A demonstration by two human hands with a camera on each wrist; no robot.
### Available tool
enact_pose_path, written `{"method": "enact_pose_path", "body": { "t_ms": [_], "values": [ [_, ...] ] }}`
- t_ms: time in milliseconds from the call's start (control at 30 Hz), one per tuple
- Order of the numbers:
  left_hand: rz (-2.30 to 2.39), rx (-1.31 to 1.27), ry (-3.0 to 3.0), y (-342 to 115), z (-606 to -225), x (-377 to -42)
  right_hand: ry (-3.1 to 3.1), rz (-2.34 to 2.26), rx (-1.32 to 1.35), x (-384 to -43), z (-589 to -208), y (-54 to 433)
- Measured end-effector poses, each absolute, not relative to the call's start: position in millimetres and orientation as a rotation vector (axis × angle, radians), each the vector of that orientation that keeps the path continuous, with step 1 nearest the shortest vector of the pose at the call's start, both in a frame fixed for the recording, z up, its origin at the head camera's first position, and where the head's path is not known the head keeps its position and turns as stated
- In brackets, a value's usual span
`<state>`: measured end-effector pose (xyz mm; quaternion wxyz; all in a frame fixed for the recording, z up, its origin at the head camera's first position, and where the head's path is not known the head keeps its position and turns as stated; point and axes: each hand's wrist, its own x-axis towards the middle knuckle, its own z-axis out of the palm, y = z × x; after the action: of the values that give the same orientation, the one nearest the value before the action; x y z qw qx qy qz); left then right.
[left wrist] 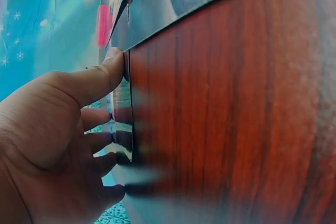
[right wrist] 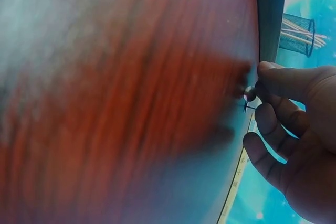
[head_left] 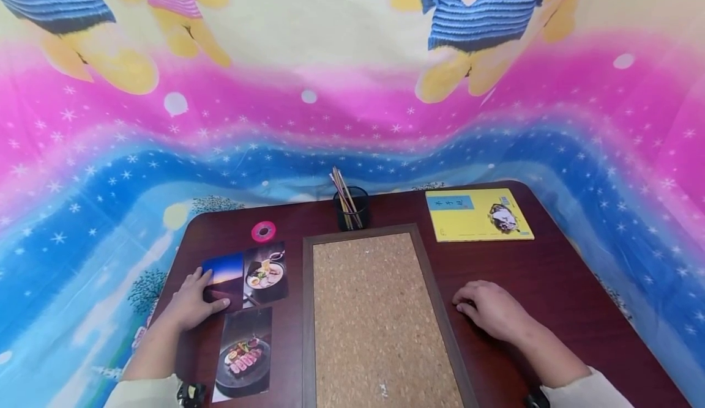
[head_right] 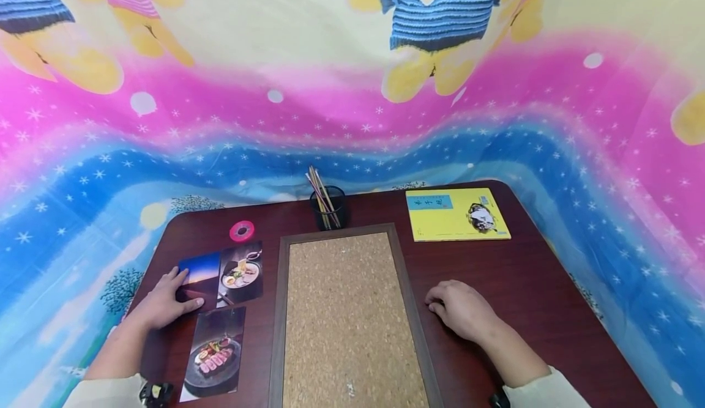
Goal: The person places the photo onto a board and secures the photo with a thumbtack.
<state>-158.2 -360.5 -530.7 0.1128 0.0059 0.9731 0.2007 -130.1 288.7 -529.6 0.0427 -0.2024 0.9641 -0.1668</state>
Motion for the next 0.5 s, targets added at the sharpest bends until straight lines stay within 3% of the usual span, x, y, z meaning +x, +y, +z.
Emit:
{"method": "enact_pose_path", "body": {
  "t_ms": [500],
  "values": [
    [0.446, -0.032, 2.851, -360.3, -529.4, -157.8, 2.958, -0.535, -0.622, -129.4, -525.0, 293.8]
  ]
}}
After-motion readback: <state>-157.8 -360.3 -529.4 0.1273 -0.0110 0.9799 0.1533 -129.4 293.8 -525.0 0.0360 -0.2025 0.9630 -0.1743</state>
